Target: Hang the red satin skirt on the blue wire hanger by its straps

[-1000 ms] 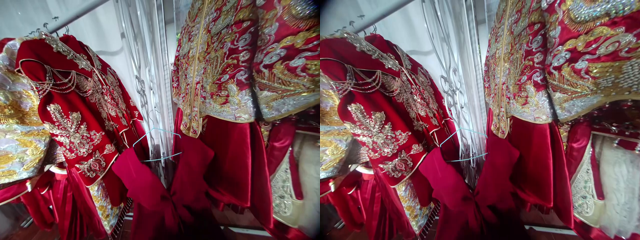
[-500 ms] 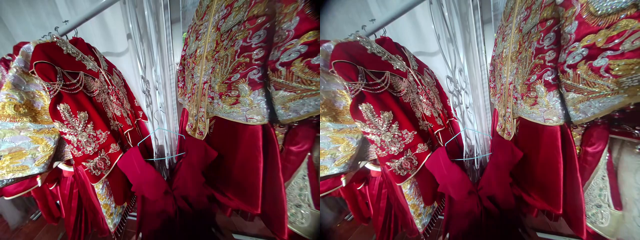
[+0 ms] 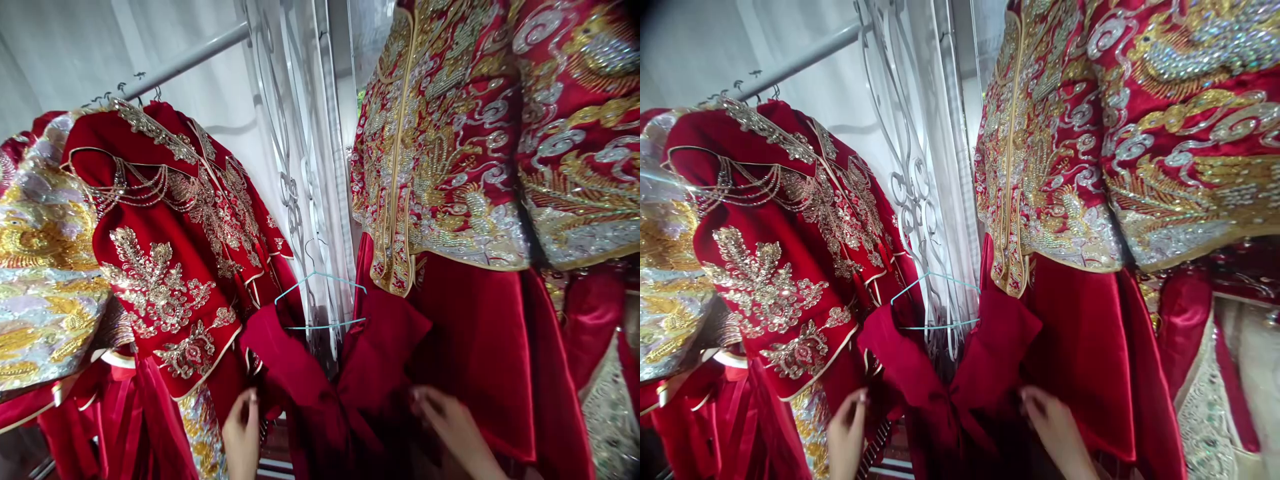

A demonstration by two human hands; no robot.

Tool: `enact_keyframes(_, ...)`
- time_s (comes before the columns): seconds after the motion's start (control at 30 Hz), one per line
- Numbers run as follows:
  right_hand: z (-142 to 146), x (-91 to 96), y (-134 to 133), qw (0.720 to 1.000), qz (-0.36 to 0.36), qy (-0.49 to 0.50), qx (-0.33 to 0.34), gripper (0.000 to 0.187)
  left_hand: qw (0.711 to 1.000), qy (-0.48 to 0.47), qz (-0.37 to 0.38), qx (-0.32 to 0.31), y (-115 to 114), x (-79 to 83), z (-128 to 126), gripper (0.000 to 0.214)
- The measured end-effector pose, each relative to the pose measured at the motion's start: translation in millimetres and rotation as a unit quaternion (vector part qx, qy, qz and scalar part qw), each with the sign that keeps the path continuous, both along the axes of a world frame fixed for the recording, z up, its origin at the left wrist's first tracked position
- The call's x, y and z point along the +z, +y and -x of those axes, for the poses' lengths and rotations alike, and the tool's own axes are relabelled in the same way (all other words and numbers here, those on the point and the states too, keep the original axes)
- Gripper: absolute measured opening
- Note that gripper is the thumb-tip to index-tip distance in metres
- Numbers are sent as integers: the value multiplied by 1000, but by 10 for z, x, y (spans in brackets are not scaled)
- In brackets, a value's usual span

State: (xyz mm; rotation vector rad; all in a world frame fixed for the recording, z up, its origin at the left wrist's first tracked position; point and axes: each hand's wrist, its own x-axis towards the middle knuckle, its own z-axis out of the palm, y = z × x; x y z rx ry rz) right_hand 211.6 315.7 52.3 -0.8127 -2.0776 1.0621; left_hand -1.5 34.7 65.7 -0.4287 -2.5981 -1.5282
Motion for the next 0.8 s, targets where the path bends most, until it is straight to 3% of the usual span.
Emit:
enact_keyframes(0.07,208,417,122,997,-46,44,-54,37,993,114,-14,12,271,573,67,43)
enact_keyframes(0.13,476,846,195,984,-117,70,-115,51,978,204,34,21,583,1053,122,46)
enact_keyframes(0.23,836,1255,213,975,-173,13,-140,60,966,192,157,71,934,1431,182,57)
enact_keyframes(0.33,1003,1341,180,963,-197,-64,-171,50,958,159,221,93,1038,1484,180,52)
enact_keyframes(0.5,988,1327,156,932,-258,-156,-203,36,936,181,261,153,1057,1453,123,41)
enact_keyframes(0.8,837,1404,228,896,-343,-232,-161,33,892,259,345,133,1201,1340,265,34)
